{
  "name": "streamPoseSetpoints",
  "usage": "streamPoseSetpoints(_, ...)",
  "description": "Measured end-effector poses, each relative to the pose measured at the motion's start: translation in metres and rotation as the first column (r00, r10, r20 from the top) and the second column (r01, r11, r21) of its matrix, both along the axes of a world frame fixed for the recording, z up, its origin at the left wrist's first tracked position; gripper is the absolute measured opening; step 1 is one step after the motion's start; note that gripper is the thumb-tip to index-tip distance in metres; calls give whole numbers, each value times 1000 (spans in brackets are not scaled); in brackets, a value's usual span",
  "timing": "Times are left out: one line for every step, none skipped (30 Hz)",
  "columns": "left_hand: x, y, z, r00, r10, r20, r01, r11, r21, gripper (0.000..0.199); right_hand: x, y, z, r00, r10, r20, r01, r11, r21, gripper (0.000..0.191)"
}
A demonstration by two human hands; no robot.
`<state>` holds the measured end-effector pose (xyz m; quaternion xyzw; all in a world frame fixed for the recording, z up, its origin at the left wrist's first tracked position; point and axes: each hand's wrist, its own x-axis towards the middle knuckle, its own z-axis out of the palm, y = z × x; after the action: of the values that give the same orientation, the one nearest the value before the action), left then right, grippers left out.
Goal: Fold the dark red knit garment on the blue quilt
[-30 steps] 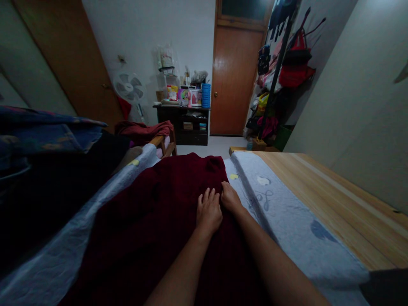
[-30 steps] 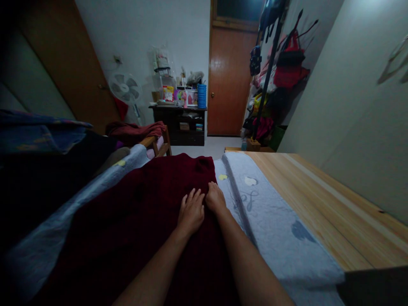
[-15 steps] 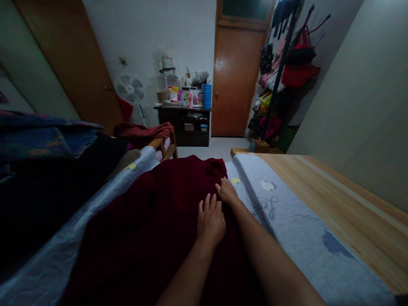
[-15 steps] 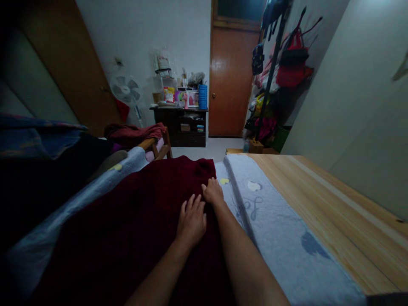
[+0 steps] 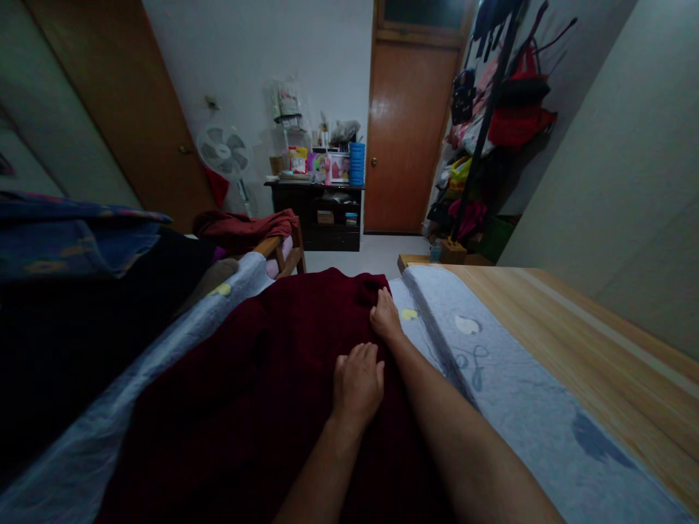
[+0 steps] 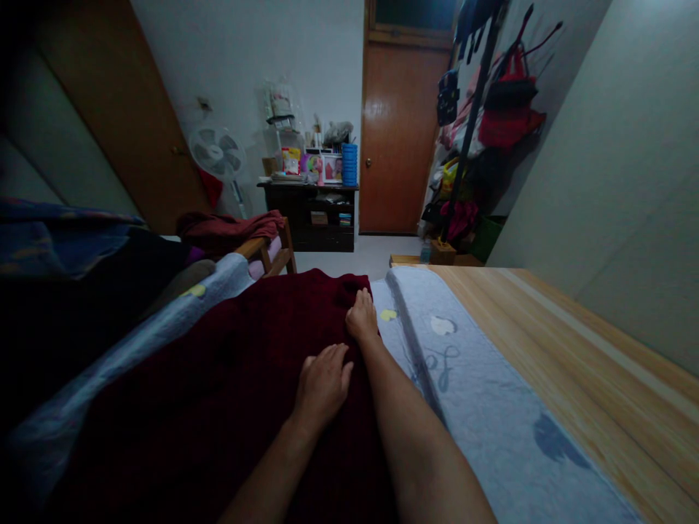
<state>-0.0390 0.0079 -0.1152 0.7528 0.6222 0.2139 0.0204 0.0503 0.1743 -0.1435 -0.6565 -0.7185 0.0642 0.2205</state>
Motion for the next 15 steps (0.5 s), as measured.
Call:
streamPoseSetpoints(-1, 1, 1, 1000, 17, -1, -17, 1000, -1, 30, 1, 1, -2, 1000, 21, -3, -21, 1000, 9, 62)
streamPoseSetpoints(-1, 2, 1, 999, 43, -8, -42, 999, 8, 29, 2, 2, -3, 999, 38, -4, -38, 999, 13, 63)
streamPoseSetpoints(-1, 2, 0, 997, 74, -20, -73, 997, 24, 30, 3, 3, -4, 999, 52, -3, -52, 999, 14, 63)
streamPoseSetpoints(-1, 1, -1, 994, 107, -34, -106, 993, 47, 33, 4, 4, -5, 998, 65, 1, -65, 998, 11, 63)
streamPoseSetpoints(0, 0, -4, 989, 137, -49, -134, 989, 69, 37, 5, 5, -5, 997, 76, 6, -76, 997, 2, 63)
streamPoseSetpoints(0, 0, -6, 985, 159, -64, -154, 985, 82, 43, 5, 5, -5, 996, 84, 12, -84, 996, -13, 63)
streamPoseSetpoints(1, -1, -9, 982, 171, -77, -164, 983, 82, 48, 5, 6, -4, 996, 89, 17, -88, 996, -32, 64)
streamPoseSetpoints(2, -1, -13, 981, 175, -88, -169, 983, 70, 51, 5, 7, -3, 996, 92, 21, -91, 994, -53, 64)
streamPoseSetpoints(2, -2, -15, 979, 179, -98, -174, 983, 52, 53, 5, 9, -2, 995, 94, 24, -93, 993, -71, 65)
streamPoseSetpoints(3, -2, -18, 977, 182, -107, -180, 983, 33, 54, 5, 10, -1, 995, 97, 27, -94, 992, -85, 66)
streamPoseSetpoints(3, -1, -19, 976, 185, -115, -184, 983, 18, 55, 4, 11, 1, 995, 98, 30, -95, 991, -95, 67)
streamPoseSetpoints(3, -1, -21, 975, 188, -121, -188, 982, 8, 56, 3, 13, 3, 995, 97, 31, -93, 991, -99, 68)
streamPoseSetpoints(3, -1, -21, 974, 190, -125, -191, 982, 4, 56, 2, 15, 6, 995, 91, 32, -88, 991, -99, 69)
streamPoseSetpoints(3, -1, -22, 973, 193, -128, -194, 981, 3, 56, 0, 17, 9, 996, 78, 32, -74, 993, -96, 68)
streamPoseSetpoints(3, -1, -22, 973, 194, -128, -195, 981, 4, 56, -2, 19, 12, 998, 56, 33, -53, 994, -94, 67)
